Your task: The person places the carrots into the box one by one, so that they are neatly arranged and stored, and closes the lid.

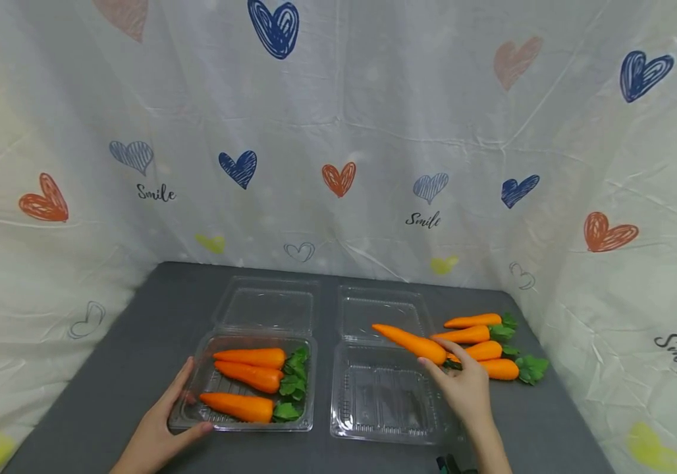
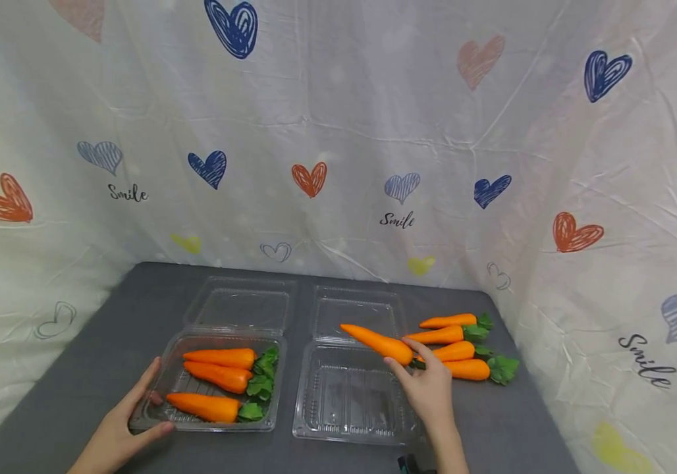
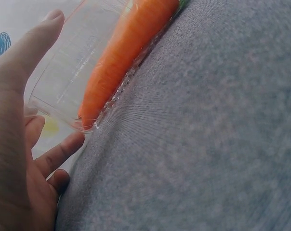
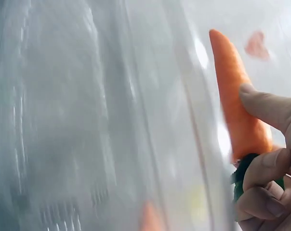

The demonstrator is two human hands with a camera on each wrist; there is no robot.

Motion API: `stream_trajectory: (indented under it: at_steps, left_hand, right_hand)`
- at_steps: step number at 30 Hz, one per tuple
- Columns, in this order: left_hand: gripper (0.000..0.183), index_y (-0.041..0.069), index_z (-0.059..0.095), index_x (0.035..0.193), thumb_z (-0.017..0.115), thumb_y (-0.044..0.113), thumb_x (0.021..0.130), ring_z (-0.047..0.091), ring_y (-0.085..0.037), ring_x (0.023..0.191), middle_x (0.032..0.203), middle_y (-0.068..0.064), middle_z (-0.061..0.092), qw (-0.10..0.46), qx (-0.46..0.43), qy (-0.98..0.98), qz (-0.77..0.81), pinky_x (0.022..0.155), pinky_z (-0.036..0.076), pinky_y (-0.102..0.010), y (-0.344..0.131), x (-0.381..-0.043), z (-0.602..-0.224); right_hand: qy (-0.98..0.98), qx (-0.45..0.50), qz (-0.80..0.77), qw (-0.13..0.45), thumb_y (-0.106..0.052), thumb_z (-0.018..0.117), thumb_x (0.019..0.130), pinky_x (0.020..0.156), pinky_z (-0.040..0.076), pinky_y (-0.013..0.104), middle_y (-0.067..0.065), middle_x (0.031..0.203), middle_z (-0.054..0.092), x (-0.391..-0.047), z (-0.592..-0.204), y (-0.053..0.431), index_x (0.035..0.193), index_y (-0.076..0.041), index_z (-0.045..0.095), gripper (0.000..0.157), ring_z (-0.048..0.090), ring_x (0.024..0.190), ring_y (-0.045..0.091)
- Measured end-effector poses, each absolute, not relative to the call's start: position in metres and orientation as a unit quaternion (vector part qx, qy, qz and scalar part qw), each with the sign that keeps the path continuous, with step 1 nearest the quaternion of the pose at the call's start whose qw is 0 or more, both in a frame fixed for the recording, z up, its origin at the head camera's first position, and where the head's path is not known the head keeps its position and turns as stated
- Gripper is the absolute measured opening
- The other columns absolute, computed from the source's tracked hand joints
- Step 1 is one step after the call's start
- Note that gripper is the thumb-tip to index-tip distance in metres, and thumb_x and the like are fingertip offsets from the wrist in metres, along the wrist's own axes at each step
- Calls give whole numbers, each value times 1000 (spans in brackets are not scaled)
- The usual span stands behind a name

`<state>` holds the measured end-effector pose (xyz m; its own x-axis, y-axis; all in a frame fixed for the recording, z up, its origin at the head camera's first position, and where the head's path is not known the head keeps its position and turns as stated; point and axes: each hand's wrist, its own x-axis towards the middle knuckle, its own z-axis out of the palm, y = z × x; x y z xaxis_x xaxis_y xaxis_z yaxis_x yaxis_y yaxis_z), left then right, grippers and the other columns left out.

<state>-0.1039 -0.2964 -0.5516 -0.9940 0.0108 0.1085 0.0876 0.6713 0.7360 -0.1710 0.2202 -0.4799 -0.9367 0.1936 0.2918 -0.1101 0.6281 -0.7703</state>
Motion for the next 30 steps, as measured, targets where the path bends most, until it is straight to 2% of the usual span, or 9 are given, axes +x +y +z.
stream_trajectory:
  at_steps: [3, 4, 6, 11, 16, 19, 21, 23, 30]
  left_hand:
    - [113, 32, 12, 172, 88, 40, 89, 54, 0, 101, 171, -13, 32, 38, -21, -913, -405, 86, 47, -20, -298, -103, -552]
    - [113, 32, 11, 173, 88, 40, 89, 54, 0, 101, 168, -12, 37, 33, -19, -913, -406, 86, 47, -21, -299, -103, -552]
    - [113, 32, 9, 173, 87, 40, 90, 53, 0, 101, 157, -10, 49, 21, -12, -913, -408, 85, 47, -22, -300, -101, -551]
    - [113, 33, 7, 173, 86, 41, 91, 53, 0, 101, 146, -6, 55, 8, -4, -912, -411, 84, 48, -23, -301, -98, -552]
    - [114, 32, 11, 173, 88, 38, 89, 55, 0, 101, 165, -11, 41, 35, -21, -912, -408, 86, 48, -21, -299, -101, -553]
    - [113, 34, 12, 172, 88, 38, 89, 56, 0, 103, 173, -13, 29, 40, -30, -910, -412, 89, 49, -21, -296, -103, -552]
    - [113, 35, 11, 172, 88, 37, 89, 57, 0, 105, 174, -12, 27, 39, -34, -908, -416, 90, 49, -21, -295, -103, -552]
    - [113, 36, 11, 172, 88, 37, 89, 57, 0, 105, 174, -12, 26, 38, -33, -906, -420, 91, 47, -18, -295, -103, -551]
    - [113, 36, 11, 172, 88, 36, 89, 57, 0, 106, 173, -13, 27, 38, -33, -907, -418, 90, 47, -17, -298, -103, -551]
  right_hand:
    - [-882, 22, 442, 162, -28, 92, 85, 35, 28, 22, -9, 46, 47, -176, -481, 195, 130, -13, 75, 50, 22, 33, 0]
    - [-881, 35, 443, 163, -27, 92, 84, 35, 28, 21, -7, 51, 55, -176, -481, 185, 129, -12, 76, 50, 22, 33, -1]
    - [-880, 60, 441, 163, -27, 93, 83, 36, 28, 20, 0, 69, 72, -177, -481, 165, 127, -11, 77, 49, 23, 34, -3]
    - [-876, 101, 447, 149, -32, 93, 83, 38, 32, 20, 15, 111, 79, -178, -479, 112, 125, -10, 78, 50, 26, 36, -5]
    - [-879, 152, 430, 141, -37, 91, 85, 46, 43, 21, 11, 114, 79, -173, -481, 59, 125, -9, 78, 50, 42, 45, -1]
    - [-891, 190, 382, 155, -40, 89, 87, 60, 56, 26, 8, 114, 80, -166, -489, 31, 123, -9, 78, 50, 66, 65, 9]
    - [-899, 212, 347, 161, -42, 88, 88, 70, 60, 31, 6, 114, 80, -161, -495, 14, 122, -9, 79, 49, 75, 81, 16]
    - [-910, 223, 308, 162, -44, 88, 87, 73, 62, 34, 3, 113, 80, -156, -500, -2, 120, -11, 79, 47, 77, 91, 19]
    - [-930, 214, 259, 148, -50, 90, 82, 62, 59, 34, -5, 104, 81, -147, -504, -31, 113, -19, 83, 44, 76, 81, 16]
